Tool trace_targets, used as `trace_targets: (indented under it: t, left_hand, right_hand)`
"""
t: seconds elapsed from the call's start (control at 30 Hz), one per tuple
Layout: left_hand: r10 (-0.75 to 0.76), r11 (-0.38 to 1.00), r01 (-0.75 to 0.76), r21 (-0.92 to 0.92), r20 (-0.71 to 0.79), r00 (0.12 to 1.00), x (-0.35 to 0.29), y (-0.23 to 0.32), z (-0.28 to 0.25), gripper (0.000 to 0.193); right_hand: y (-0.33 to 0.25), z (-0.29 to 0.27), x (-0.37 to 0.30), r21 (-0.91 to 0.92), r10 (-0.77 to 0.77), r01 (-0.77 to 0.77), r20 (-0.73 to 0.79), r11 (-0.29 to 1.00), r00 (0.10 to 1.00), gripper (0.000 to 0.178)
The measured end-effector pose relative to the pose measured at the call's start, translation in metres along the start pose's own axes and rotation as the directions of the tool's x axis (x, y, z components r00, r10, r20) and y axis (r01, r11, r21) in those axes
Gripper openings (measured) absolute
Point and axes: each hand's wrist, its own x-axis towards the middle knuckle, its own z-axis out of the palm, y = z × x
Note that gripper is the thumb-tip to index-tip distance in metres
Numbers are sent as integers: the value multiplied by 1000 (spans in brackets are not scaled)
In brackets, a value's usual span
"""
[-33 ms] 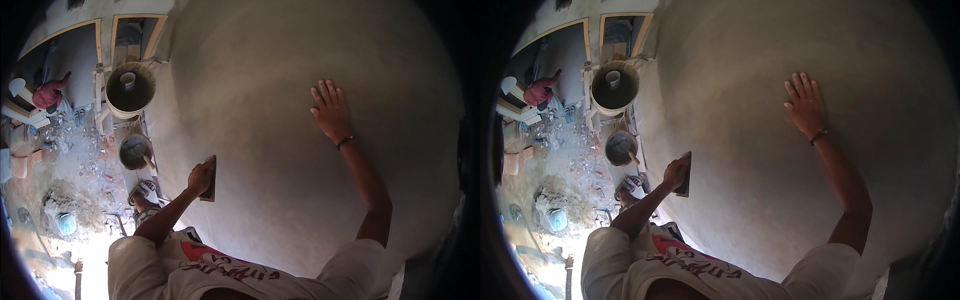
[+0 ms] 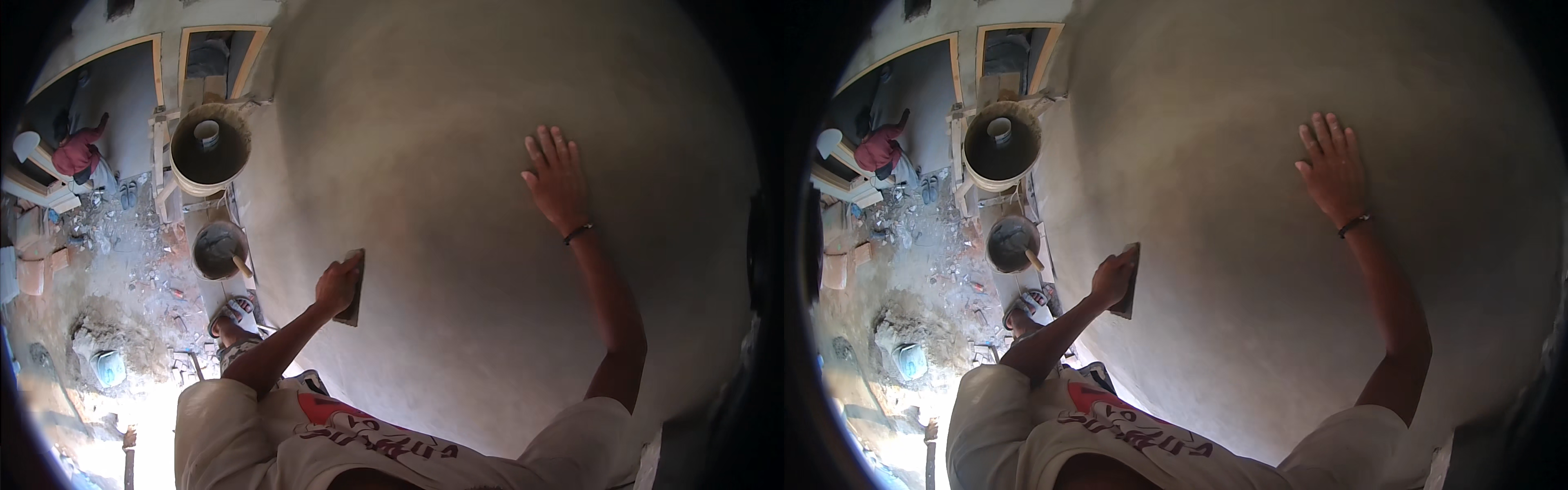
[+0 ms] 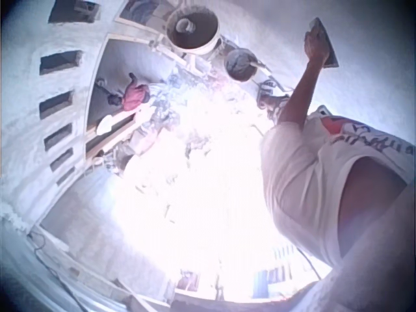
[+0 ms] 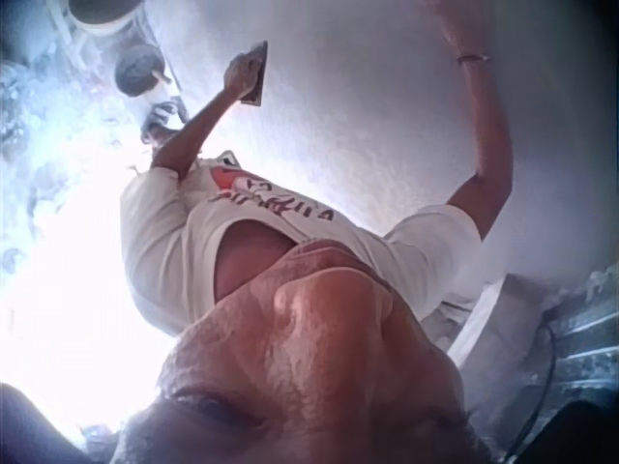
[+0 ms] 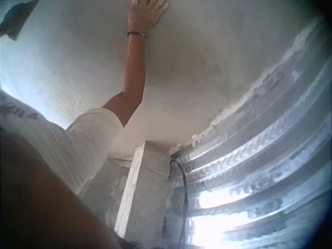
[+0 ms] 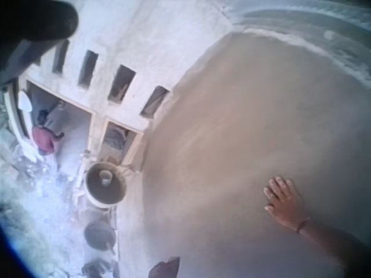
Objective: The person smooths fresh plaster on a vertical wall surface using a wooden float tool, applying circular and sweeping motions to create a even finish.
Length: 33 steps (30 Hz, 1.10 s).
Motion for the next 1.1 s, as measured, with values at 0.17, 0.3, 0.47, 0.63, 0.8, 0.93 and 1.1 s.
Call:
trace_targets:
  t: [0.17, 0.3, 0.47, 0.63, 0.8, 0.93, 1.1]
  left_hand:
    - [343, 938, -345, -38, -57, 938, 40, 126, 24, 40]
    - [608, 788, -611, 76, -251, 754, 81, 208, 48, 43]
    - [753, 654, -689, 313, -363, 550, 140, 290, 54, 48]
    - [558, 822, -556, 122, -362, 747, 191, 310, 14, 57]
    - [636, 755, -651, 76, -323, 701, 179, 293, 67, 53]
    - [632, 772, -587, 244, -396, 666, 187, 317, 22, 50]
    - [677, 736, -637, 230, -289, 677, 160, 299, 54, 73]
  right_hand:
    - [24, -28, -33, -43, 67, -66, 24, 997, 997, 64]
    - [11, -60, -92, 99, 59, -78, 177, 992, 982, 64]
    - [17, -113, -198, 133, 224, -226, 29, 965, 974, 58]
    - [10, -121, -297, 103, 393, -393, 24, 914, 919, 55]
    - [-28, -107, -344, 95, 467, -473, 77, 876, 881, 52]
    - [-37, -82, -355, 25, 486, -488, 53, 872, 872, 49]
    - [-36, -65, -361, -26, 487, -486, 34, 873, 873, 44]
